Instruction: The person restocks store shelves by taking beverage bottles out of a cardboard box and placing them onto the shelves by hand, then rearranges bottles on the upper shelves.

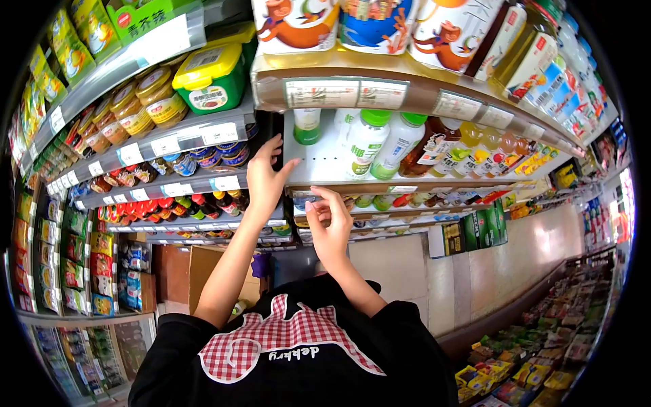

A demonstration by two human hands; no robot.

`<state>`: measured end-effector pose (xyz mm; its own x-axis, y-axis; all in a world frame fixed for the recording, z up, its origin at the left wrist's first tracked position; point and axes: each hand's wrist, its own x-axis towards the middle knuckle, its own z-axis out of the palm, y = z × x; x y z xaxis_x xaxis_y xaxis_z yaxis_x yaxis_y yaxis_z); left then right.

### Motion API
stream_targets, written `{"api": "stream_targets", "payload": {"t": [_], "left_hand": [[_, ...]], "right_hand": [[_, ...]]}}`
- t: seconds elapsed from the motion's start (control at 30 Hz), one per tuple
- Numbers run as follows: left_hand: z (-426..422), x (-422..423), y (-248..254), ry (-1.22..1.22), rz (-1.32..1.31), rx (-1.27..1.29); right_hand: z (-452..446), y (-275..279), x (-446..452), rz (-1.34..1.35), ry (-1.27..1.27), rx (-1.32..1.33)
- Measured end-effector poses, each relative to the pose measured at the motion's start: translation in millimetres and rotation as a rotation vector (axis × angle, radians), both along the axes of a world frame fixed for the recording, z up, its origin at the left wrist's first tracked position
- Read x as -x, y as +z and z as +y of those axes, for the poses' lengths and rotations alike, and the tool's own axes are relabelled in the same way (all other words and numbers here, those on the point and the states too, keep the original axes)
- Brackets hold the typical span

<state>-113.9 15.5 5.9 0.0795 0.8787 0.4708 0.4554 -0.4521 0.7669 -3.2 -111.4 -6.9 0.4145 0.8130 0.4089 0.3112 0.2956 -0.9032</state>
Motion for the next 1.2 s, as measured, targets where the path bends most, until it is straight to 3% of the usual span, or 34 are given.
{"api": "stream_targets", "payload": {"t": [0.27, 0.43, 0.73, 0.9, 1.0, 1.07, 1.13, 1.2], "left_hand": [[-87.9, 56.3, 19.0, 0.047, -0.228, 0.059], [-120.0, 88.1, -6.7, 0.135, -0.252, -0.026], [-177.9, 158.5, -70.9, 0.473, -0.314, 0.166], [-210.8, 191.9, -145.6, 0.688, -0.433, 0.371], [-233.5, 211.9, -216.1, 0.816, -0.477, 0.531], [-251.9, 223.7, -275.0, 0.890, -0.298, 0.707], [-267.0, 236.5, -308.5, 0.911, 0.061, 0.922], [-274.0, 247.3, -360.7, 0.842, 0.153, 1.244]], "right_hand": [[1.2, 5.9, 44.5, -0.025, 0.199, -0.018], [-2.9, 1.2, 82.0, -0.051, 0.375, 0.003], [-25.3, -38.7, 152.1, -0.154, 0.681, 0.230], [-43.3, -65.7, 192.5, -0.229, 0.823, 0.302], [-58.4, -73.8, 211.3, -0.276, 0.898, 0.358], [-68.3, -83.5, 217.8, -0.280, 0.956, 0.382], [-78.2, -91.1, 221.2, -0.277, 0.990, 0.428], [-86.5, -99.9, 219.6, -0.313, 1.015, 0.507]]}}
